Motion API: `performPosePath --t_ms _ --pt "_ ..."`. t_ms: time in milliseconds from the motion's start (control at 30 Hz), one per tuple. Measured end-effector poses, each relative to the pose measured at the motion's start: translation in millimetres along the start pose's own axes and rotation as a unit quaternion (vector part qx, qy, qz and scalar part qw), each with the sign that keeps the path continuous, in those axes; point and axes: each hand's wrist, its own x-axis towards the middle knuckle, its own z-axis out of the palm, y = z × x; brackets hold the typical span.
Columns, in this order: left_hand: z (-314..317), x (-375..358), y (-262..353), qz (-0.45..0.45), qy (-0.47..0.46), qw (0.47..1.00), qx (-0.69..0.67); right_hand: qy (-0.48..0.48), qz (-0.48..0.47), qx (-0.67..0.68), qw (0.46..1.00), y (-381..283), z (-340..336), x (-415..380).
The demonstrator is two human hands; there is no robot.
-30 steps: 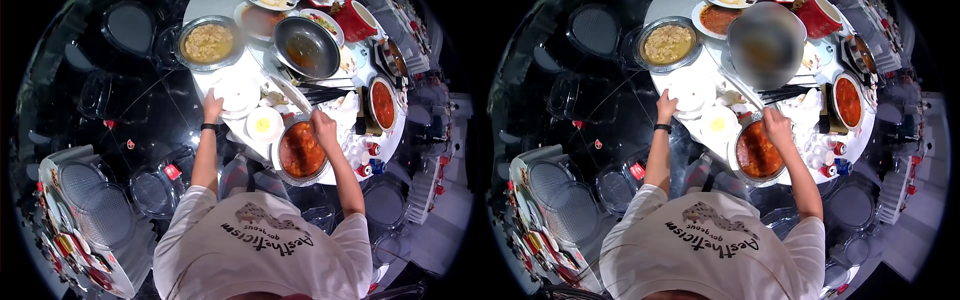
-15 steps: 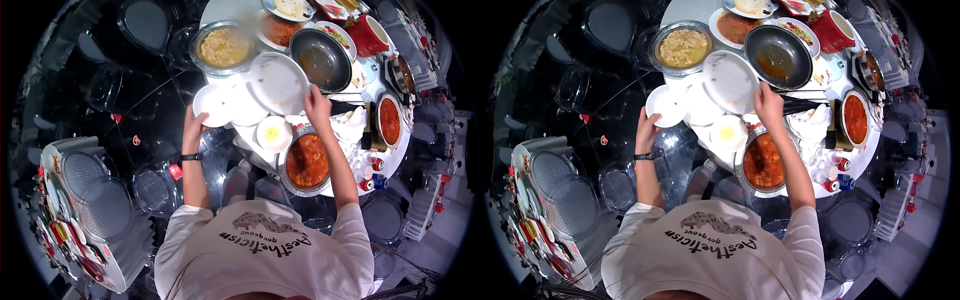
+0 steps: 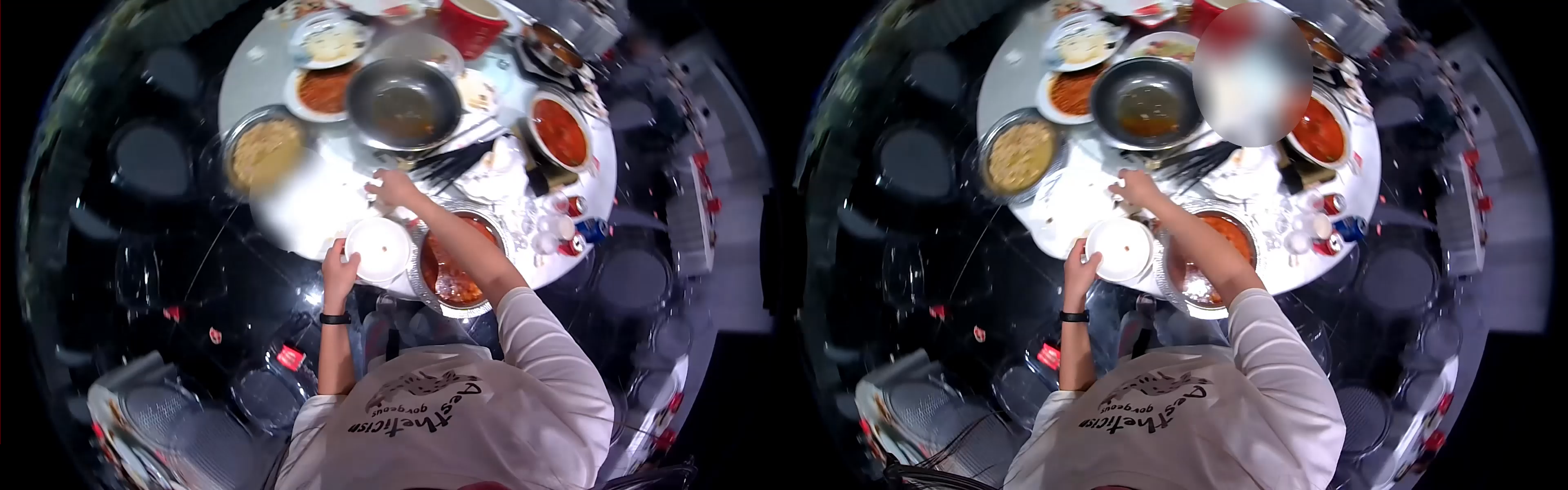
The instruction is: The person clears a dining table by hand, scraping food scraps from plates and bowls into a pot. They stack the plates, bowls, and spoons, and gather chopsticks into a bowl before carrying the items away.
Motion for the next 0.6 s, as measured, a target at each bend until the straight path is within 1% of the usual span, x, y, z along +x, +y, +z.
performPosePath --t_ms 67,133,200,233,267,333,400,467,500,533,567,600 --pt "14.3 0.3 9.9 0.059 0.004 0.991 0.119 0.041 -0.035 0.012 0.999 6.2 -24.3 -29.1" --pt "20.7 -1.7 28.5 0.102 0.012 0.969 0.224 0.064 -0.036 0.074 0.995 -2.2 -65.0 -77.2" --pt "22.7 -5.9 39.2 0.085 0.029 0.966 0.243 0.110 -0.056 0.105 0.987 14.3 -89.1 -129.5" --pt "22.5 -8.7 39.3 0.077 0.055 0.962 0.256 0.133 -0.074 0.113 0.982 28.1 -99.6 -157.2" --pt "22.2 -11.6 39.4 0.068 0.080 0.957 0.269 0.156 -0.048 0.111 0.980 39.0 -110.5 -186.0" --pt "19.7 -13.4 32.1 0.055 0.092 0.963 0.246 0.188 0.014 0.128 0.974 59.6 -136.2 -244.9" --pt "23.2 -15.1 18.4 0.060 0.115 0.973 0.193 0.220 0.106 0.202 0.949 90.2 -153.4 -301.9" --pt "18.1 -18.7 -4.9 0.091 0.191 0.961 0.179 0.254 0.195 0.256 0.912 115.0 -164.2 -346.3" --pt "13.9 -19.3 -6.2 0.104 0.248 0.943 0.195 0.271 0.216 0.270 0.898 126.1 -174.3 -368.5" --pt "5.1 -19.4 -4.9 0.142 0.293 0.918 0.228 0.289 0.236 0.284 0.884 137.4 -184.6 -390.7" --pt "-1.2 -17.1 -4.6 0.115 0.329 0.910 0.224 0.311 0.239 0.309 0.866 152.6 -192.3 -409.3" --pt "-7.4 -14.5 -5.0 0.087 0.364 0.902 0.218 0.324 0.261 0.338 0.844 154.2 -205.9 -421.6"
